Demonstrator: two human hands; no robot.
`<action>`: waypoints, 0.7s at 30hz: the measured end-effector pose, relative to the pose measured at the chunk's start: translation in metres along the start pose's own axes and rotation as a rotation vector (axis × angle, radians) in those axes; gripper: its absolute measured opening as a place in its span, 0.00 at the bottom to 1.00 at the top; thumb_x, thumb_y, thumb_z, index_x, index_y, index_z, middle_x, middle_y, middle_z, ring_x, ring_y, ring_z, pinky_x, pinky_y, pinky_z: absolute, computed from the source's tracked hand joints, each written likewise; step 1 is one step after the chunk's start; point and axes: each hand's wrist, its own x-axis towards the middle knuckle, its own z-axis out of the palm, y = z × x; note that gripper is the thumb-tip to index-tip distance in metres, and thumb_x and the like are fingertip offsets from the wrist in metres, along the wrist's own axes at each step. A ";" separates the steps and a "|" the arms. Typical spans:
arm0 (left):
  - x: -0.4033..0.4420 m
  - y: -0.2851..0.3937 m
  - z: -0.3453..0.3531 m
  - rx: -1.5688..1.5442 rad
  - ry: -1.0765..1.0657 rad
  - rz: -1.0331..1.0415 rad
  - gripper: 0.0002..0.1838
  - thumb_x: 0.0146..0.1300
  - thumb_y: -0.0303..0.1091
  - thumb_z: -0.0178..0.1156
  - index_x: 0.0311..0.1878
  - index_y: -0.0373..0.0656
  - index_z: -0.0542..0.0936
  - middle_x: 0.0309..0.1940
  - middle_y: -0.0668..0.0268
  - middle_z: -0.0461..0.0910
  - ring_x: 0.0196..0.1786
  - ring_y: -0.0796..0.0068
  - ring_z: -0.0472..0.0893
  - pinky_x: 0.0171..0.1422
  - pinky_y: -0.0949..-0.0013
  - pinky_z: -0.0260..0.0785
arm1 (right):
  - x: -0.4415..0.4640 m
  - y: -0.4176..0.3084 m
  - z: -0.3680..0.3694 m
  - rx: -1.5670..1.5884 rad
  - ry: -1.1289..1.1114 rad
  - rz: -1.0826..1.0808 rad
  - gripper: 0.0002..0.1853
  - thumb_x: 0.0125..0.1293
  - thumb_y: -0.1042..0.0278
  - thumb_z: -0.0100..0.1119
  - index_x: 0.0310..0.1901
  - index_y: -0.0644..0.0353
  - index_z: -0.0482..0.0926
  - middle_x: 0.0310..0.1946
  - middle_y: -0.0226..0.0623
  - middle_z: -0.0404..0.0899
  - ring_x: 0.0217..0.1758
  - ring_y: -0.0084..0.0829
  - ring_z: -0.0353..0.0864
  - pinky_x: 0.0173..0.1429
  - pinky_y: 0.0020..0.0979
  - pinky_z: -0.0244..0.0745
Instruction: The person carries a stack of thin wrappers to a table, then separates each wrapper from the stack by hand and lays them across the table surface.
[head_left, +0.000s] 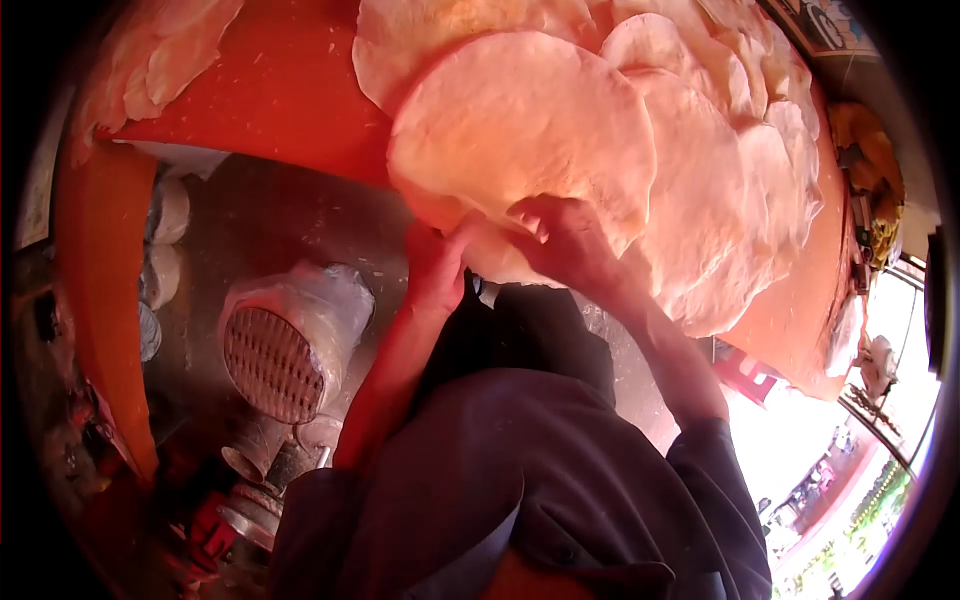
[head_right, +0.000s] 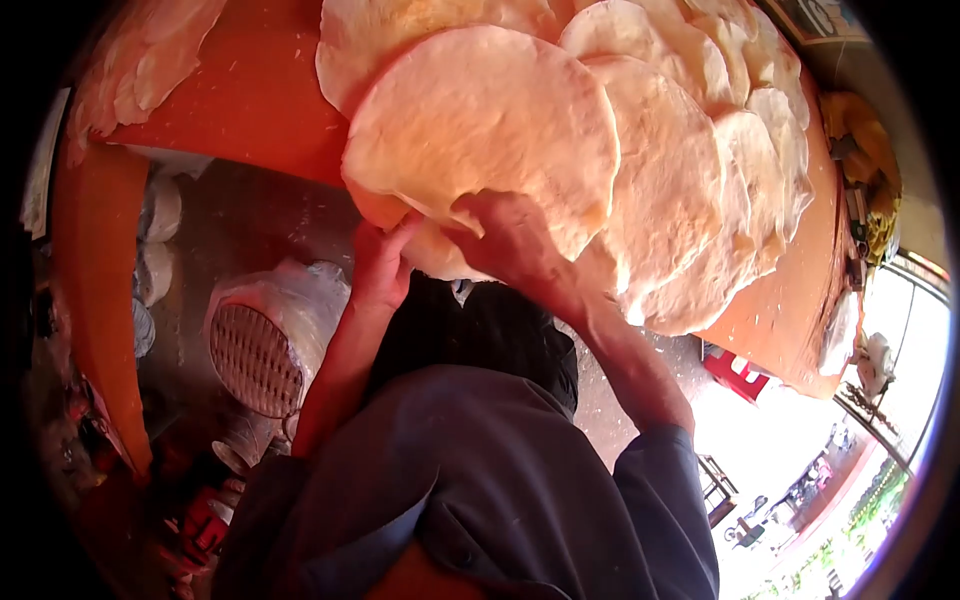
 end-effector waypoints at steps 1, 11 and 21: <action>0.003 -0.002 -0.004 -0.008 -0.013 -0.016 0.23 0.59 0.24 0.65 0.58 0.36 0.73 0.51 0.63 0.79 0.52 0.70 0.80 0.55 0.68 0.73 | 0.003 0.000 0.006 -0.113 -0.025 -0.125 0.05 0.61 0.70 0.65 0.34 0.62 0.82 0.23 0.44 0.78 0.24 0.35 0.79 0.31 0.31 0.72; 0.004 0.042 -0.063 -0.049 -0.004 -0.042 0.28 0.58 0.24 0.61 0.64 0.35 0.70 0.55 0.60 0.78 0.55 0.65 0.78 0.59 0.62 0.73 | 0.080 0.024 -0.187 0.084 0.192 0.021 0.06 0.61 0.69 0.63 0.33 0.63 0.84 0.22 0.30 0.79 0.29 0.17 0.73 0.34 0.27 0.72; 0.013 0.037 -0.067 0.193 0.086 0.043 0.28 0.58 0.28 0.54 0.64 0.33 0.69 0.56 0.59 0.77 0.58 0.66 0.77 0.62 0.65 0.70 | 0.313 -0.039 -0.412 -0.979 0.779 -0.534 0.15 0.53 0.63 0.59 0.16 0.64 0.77 0.16 0.49 0.76 0.23 0.50 0.78 0.30 0.47 0.73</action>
